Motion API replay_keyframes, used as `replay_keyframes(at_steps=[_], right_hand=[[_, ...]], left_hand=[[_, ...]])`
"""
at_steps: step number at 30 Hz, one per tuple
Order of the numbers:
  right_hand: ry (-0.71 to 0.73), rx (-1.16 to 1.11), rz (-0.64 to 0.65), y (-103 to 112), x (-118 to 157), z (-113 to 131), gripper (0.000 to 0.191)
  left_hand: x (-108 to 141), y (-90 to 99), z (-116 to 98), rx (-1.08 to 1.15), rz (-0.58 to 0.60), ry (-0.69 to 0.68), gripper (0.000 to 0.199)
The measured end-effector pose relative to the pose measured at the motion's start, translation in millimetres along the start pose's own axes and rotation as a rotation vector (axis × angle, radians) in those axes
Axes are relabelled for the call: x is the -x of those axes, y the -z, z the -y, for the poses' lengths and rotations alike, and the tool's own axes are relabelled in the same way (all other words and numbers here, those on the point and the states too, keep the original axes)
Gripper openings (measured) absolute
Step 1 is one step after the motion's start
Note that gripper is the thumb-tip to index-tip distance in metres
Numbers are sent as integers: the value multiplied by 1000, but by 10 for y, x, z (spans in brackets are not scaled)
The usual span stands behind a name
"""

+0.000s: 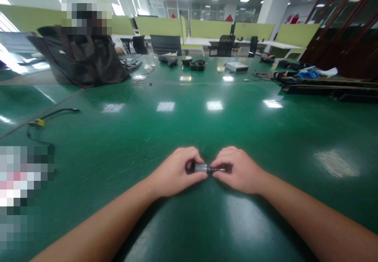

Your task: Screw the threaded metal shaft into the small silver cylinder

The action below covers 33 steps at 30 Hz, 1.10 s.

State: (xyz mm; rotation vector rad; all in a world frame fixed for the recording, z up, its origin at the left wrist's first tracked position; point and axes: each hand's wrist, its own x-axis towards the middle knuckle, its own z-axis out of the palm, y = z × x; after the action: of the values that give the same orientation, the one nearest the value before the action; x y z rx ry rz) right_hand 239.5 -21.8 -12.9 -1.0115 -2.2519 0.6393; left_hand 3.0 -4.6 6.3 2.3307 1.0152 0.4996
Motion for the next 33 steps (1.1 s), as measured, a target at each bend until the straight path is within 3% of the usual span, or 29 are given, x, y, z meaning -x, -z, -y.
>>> replay_keyframes(at_steps=[33], right_hand=[[-28, 43, 8, 64, 32, -58, 9]], left_hand=[[4, -10, 17, -22, 2, 13, 23]])
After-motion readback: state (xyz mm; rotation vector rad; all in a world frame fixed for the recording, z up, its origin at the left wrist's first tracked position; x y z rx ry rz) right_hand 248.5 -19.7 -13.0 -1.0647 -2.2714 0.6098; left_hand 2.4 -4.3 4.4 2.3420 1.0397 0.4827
